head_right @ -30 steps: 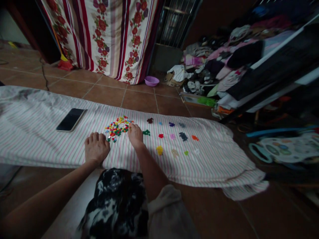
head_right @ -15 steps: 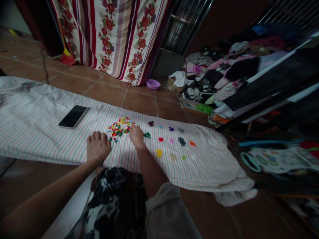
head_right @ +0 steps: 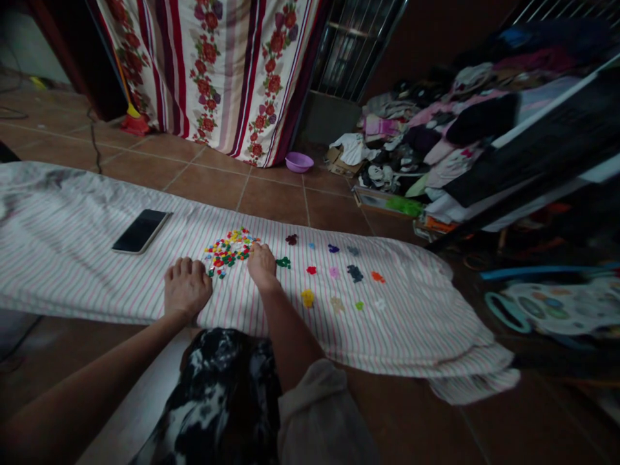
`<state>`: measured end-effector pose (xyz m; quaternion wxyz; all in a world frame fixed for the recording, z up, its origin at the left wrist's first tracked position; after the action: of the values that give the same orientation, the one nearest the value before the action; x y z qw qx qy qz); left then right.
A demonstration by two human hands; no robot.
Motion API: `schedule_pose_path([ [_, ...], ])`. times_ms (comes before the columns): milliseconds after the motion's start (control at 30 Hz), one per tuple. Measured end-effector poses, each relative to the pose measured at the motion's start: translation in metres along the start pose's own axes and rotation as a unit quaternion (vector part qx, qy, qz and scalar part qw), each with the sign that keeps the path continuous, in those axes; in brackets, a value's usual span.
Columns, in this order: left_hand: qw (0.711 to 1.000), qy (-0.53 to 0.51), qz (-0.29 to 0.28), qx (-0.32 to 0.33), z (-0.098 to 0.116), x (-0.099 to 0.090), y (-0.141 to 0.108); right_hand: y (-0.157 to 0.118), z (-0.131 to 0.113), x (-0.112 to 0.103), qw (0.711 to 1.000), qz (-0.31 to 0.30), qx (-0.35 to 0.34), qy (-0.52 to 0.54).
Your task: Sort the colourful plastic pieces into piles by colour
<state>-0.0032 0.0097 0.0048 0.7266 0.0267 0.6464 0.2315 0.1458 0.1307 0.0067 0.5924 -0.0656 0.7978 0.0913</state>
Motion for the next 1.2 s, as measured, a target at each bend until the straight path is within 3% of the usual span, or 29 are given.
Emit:
schedule_pose_path([
  [1200, 0.999, 0.047, -0.008, 0.009, 0.0019, -0.0033, 0.0011, -0.0032, 0.0044, -0.0003, 0.999, 0.01, -0.013, 0.037],
])
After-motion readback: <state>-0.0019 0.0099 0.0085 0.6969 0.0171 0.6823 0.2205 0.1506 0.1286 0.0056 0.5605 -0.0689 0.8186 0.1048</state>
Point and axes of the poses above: each hand's wrist, its own y-axis towards the middle knuckle, its own x-axis out of the palm, z = x × y, the point moved 1 cm from there along y, towards the middle knuckle, and after that the axes turned 2 degrees about -y, right-handed, at the moved point
